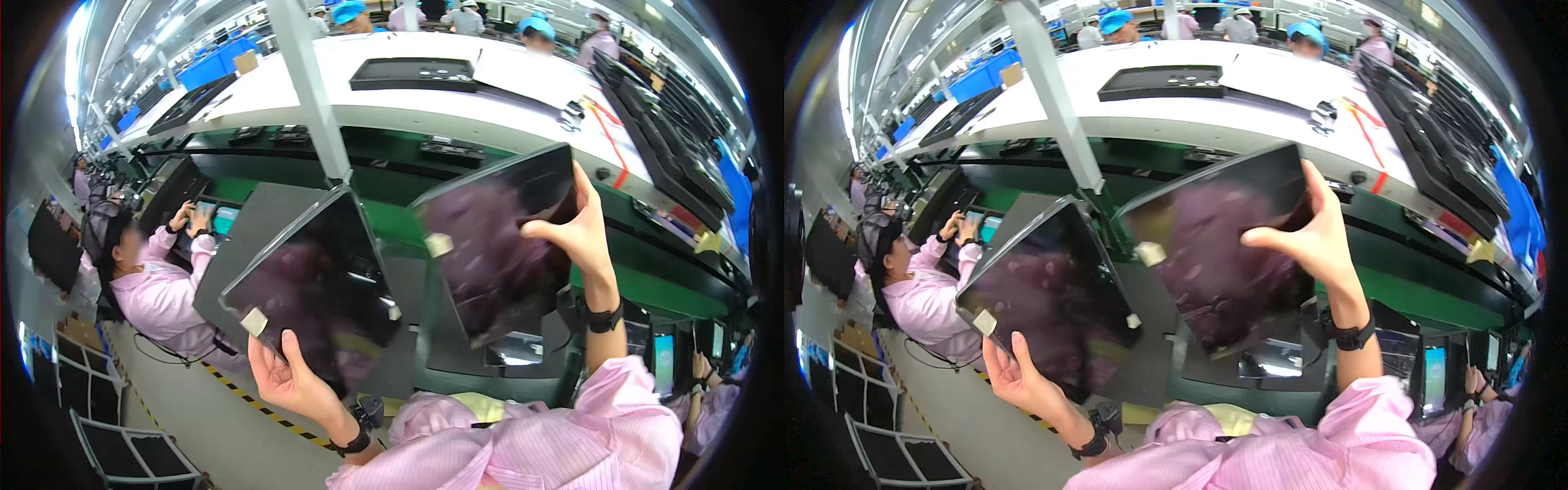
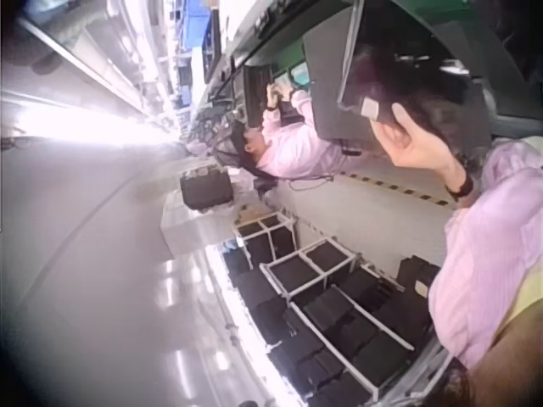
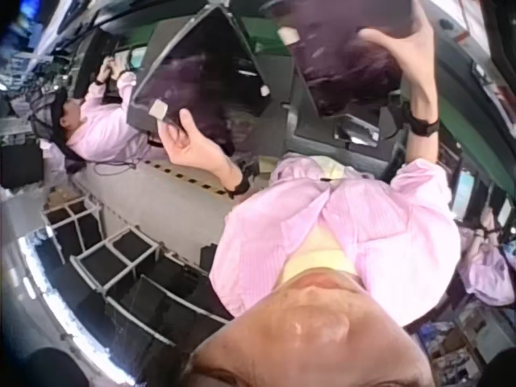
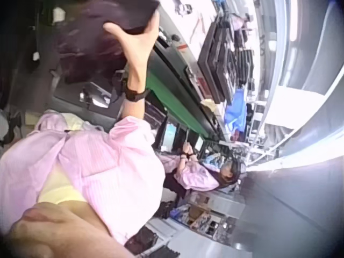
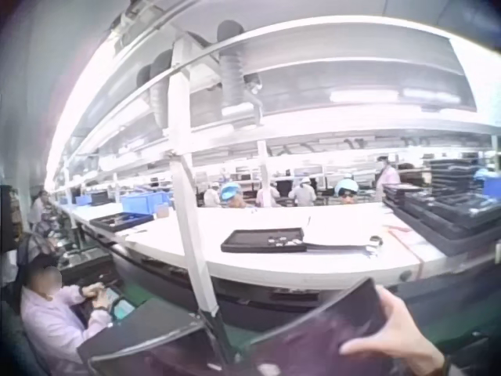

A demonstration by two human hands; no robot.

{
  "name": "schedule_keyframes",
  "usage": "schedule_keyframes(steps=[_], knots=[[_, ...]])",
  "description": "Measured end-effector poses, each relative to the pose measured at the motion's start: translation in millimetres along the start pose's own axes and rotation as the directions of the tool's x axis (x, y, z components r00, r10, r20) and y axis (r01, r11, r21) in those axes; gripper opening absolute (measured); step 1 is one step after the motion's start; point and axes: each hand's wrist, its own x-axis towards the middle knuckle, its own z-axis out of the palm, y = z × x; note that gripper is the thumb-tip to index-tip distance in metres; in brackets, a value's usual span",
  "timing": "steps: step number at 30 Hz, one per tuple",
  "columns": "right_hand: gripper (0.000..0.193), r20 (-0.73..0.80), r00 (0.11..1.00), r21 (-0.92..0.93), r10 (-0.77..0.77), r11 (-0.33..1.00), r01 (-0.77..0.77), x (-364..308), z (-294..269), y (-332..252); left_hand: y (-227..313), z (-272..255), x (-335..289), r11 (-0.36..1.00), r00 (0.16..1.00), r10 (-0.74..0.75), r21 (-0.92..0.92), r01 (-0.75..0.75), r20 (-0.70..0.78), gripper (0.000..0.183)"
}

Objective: Testing and preparing tablet screens on an electronics assembly line.

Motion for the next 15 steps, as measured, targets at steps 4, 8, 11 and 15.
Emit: schedule_keyframes(steps=[4,8,11,15], knots=[[0.044,-0.124,0.965,0.502,0.231,0.854,-0.14,-56,-79,87,15,30,-29,0.987,0.991,0.136,0.087,-0.137,0.011,0.033],[0.033,0.025,0.949,0.827,0.313,0.527,-0.196,-75,-80,83,12,39,-42,0.974,0.976,0.217,0.066,-0.218,0.024,0.033],[0.035,-0.028,0.918,0.854,0.395,0.486,-0.183,-82,-80,77,4,44,-57,0.994,0.992,0.107,0.014,-0.109,0.066,0.036],[0.061,-0.049,0.94,0.868,0.338,0.481,-0.128,-96,-78,71,-1,53,-76,0.995,0.986,0.096,-0.015,-0.095,0.133,0.036]])
